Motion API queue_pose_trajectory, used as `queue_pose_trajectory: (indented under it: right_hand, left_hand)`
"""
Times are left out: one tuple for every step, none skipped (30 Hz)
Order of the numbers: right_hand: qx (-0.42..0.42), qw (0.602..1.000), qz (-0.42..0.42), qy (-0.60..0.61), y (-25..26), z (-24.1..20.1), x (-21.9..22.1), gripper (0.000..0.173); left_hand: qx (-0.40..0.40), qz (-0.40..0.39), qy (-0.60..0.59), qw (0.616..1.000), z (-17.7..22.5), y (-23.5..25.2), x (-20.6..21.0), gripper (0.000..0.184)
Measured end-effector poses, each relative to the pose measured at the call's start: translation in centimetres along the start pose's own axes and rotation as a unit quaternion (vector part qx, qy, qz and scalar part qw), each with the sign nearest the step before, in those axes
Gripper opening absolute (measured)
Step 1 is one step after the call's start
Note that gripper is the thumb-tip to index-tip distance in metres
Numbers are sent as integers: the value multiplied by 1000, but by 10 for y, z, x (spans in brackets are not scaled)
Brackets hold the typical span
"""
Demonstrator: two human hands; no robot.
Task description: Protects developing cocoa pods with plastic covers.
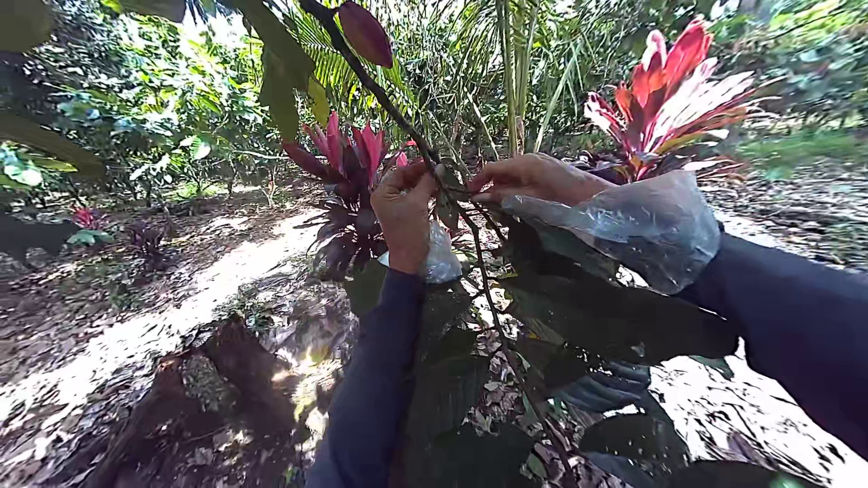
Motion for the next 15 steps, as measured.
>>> queue_pose_trajectory:
  right_hand:
    - [0,1000,1,4,-1,0,1,20]
    - [0,1000,0,7,-1,0,1,19]
    - [-9,1000,0,9,-2,0,2,19]
    - [-16,1000,3,7,-2,1,2,19]
    - [-18,1000,3,5,-3,1,2,19]
    - [-15,1000,1,4,-4,-1,0,20]
    - [-8,1000,2,3,-6,-1,-1,20]
    - [-1,1000,5,4,-8,-1,-3,20]
    - [1,1000,11,4,-9,1,-4,19]
    - [0,1000,19,1,-11,2,-6,19]
    - [0,1000,24,-2,-12,1,-7,19]
    - [-1,1000,25,-11,-12,0,-10,20]
    - [0,1000,25,-19,-13,-1,-12,21]
    - [4,999,28,-24,-12,-3,-14,22]
    - [8,999,28,-30,-11,-3,-17,22]
  left_hand:
    - [10,7,-6,1000,-2,0,2,22]
    - [22,7,-13,1000,-3,0,4,22]
    - [33,5,-9,999,-4,-1,5,21]
    - [44,-1,8,999,-4,-1,6,20]
    - [56,-7,41,998,-2,0,4,19]
    - [71,-15,98,992,2,2,1,18]
    - [94,-24,183,978,9,5,-3,17]
    - [117,-33,280,952,18,10,-8,16]
    - [128,-42,373,918,27,18,-13,17]
    - [125,-55,450,883,33,30,-18,18]
    - [116,-61,498,857,38,42,-25,20]
    - [129,-40,524,841,39,56,-33,23]
    - [141,-15,543,827,38,66,-45,23]
    - [140,6,559,817,37,72,-60,24]
    - [125,19,572,811,36,76,-77,24]
Point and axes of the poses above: each hand's wrist, its own y-axis towards the middle knuckle, its own x-axis out of the palm, z = x × y, the point moved 3 cm from there along y, towards the middle knuckle, and after that the axes turned 3 degrees about y, right-handed, at the moved point
